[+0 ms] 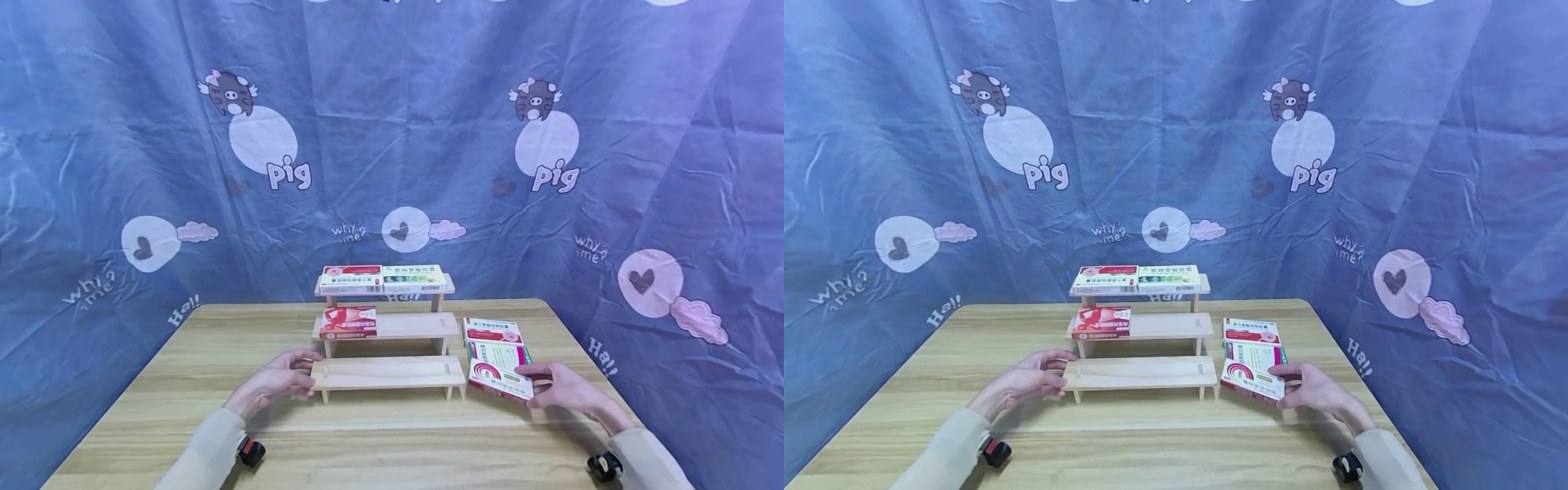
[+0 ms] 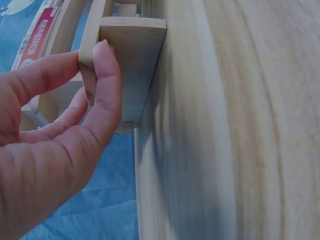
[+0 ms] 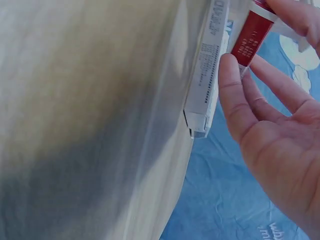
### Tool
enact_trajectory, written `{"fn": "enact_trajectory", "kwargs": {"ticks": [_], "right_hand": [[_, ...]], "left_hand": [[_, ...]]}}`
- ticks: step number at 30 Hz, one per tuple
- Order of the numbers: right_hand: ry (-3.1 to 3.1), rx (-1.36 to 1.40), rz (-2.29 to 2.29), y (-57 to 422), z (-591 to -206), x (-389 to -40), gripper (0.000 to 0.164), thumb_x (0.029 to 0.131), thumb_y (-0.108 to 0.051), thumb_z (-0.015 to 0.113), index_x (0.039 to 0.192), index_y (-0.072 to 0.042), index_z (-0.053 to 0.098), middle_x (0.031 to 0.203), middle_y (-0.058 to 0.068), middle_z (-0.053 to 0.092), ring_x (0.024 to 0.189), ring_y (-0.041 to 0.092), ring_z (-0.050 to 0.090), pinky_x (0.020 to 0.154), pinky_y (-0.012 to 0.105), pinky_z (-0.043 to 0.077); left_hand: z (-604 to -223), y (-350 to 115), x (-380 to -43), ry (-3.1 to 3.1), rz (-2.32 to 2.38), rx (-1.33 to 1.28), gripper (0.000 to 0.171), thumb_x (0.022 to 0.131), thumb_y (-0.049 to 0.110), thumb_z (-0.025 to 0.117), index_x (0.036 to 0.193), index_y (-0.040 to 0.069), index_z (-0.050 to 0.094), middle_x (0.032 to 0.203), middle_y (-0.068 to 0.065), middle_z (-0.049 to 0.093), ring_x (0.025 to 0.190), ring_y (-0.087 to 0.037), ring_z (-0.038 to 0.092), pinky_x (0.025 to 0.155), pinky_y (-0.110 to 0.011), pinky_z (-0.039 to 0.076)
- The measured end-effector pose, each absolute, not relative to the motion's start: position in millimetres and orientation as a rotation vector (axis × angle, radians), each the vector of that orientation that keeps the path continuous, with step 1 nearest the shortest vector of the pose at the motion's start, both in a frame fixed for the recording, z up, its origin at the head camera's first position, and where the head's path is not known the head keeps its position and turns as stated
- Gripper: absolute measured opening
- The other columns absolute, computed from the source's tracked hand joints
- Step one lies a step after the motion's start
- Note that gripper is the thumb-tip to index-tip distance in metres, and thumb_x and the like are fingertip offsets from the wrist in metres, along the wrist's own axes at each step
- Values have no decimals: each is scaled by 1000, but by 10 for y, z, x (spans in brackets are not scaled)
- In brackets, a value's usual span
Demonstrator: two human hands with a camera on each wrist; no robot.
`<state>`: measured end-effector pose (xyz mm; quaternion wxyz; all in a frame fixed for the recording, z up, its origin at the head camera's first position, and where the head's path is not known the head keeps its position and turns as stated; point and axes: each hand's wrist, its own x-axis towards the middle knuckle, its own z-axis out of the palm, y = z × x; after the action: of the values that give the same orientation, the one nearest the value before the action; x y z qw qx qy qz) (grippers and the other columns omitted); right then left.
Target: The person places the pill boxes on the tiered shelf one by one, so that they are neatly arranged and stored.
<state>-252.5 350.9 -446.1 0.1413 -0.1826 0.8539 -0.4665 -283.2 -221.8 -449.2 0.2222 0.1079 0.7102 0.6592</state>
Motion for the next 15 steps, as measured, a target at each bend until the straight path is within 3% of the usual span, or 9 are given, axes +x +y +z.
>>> {"fn": "enact_trajectory", "kwargs": {"ticks": [5,15], "right_hand": [[2489,-469,-1414,3512,-4399,-2544,69,78,-9,75,137,13,46,118,20,63,98,11,62,81,18,52],[2507,-512,-1576,3480,-4335,-2605,62,80,-2,71,134,17,46,133,42,47,104,-2,61,88,15,52]], "left_hand": [[-4495,-2207,-2834,1959,1832,289,65,83,-7,64,141,-9,34,127,-23,48,95,-23,63,84,-39,60],[-4510,-2209,-2828,1992,1826,273,64,83,-7,65,140,-9,36,126,-21,51,93,-22,64,83,-39,60]]}}
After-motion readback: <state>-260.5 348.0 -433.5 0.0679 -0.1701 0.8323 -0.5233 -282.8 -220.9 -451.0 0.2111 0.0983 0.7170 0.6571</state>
